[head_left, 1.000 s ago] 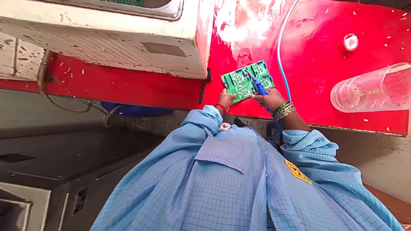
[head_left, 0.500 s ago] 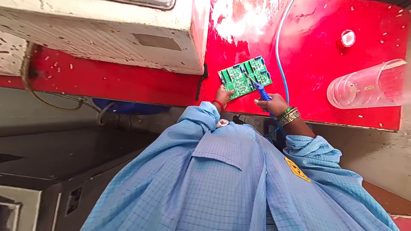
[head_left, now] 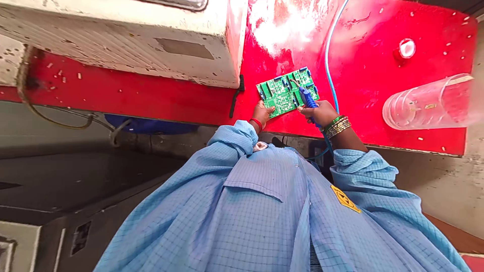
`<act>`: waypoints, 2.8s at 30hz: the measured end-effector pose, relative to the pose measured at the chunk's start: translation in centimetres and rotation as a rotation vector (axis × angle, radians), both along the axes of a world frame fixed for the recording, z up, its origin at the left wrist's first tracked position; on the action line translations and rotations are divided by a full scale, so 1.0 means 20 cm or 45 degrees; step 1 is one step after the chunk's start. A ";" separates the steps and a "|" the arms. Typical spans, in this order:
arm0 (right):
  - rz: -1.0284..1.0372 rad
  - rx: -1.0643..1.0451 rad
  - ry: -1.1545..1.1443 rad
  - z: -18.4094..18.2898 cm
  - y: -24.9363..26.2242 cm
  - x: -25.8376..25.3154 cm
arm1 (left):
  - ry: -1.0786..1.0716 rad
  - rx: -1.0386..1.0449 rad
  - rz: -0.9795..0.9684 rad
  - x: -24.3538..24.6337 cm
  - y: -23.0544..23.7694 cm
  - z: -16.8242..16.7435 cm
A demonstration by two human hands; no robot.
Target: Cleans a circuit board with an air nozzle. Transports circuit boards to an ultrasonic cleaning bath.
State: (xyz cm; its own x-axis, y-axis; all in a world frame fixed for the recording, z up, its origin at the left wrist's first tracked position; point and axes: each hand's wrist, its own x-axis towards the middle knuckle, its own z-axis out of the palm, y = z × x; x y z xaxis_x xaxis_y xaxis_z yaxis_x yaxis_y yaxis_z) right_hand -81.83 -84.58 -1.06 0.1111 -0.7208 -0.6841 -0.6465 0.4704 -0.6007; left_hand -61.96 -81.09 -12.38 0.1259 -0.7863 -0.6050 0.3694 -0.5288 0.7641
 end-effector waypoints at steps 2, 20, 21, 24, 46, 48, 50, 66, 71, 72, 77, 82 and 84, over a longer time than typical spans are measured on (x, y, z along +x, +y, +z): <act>0.000 0.003 0.000 0.00 0.00 0.00 | 0.003 0.002 0.007 0.00 0.00 0.00; 0.043 0.017 -0.028 0.00 0.02 0.02 | -0.001 -0.003 0.005 0.00 0.00 0.01; 0.043 0.020 -0.024 0.00 0.02 0.02 | -0.004 -0.002 0.004 0.00 0.00 0.01; 0.003 0.022 -0.017 0.00 0.02 -0.02 | 0.001 0.000 0.008 0.00 0.00 0.01; 0.041 0.024 0.081 0.04 0.10 -0.19 | 0.001 -0.010 0.001 0.00 0.00 0.01; 0.045 0.024 0.085 0.03 0.10 -0.19 | 0.001 -0.008 0.000 0.00 0.00 0.01; 0.036 0.014 0.066 0.01 0.07 -0.17 | 0.003 -0.014 0.003 0.00 0.01 0.01; -0.047 0.035 0.035 0.02 0.01 -0.17 | -0.002 -0.019 -0.001 0.00 0.01 0.00; -0.125 0.039 0.038 0.02 -0.03 -0.16 | -0.013 -0.017 -0.008 0.00 0.01 0.00; -0.131 0.034 0.037 0.03 -0.05 -0.14 | -0.008 -0.018 -0.005 0.00 0.01 0.00; -0.181 -0.007 0.028 0.01 -0.14 -0.09 | -0.003 -0.025 -0.004 0.00 0.01 0.01; -0.222 -0.020 0.045 -0.01 -0.19 -0.09 | -0.002 -0.029 0.000 0.00 0.01 0.00; -0.196 -0.008 0.055 -0.02 -0.19 -0.07 | -0.003 -0.028 0.004 0.00 0.01 0.00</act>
State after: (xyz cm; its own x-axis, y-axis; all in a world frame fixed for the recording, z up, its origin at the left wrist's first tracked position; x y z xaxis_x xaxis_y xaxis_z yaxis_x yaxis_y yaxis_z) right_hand -83.21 -88.30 -1.38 -0.0305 -0.7313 -0.6814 -0.5927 0.5621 -0.5768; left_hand -61.99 -80.95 -12.37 0.1295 -0.7990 -0.5873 0.3695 -0.5107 0.7763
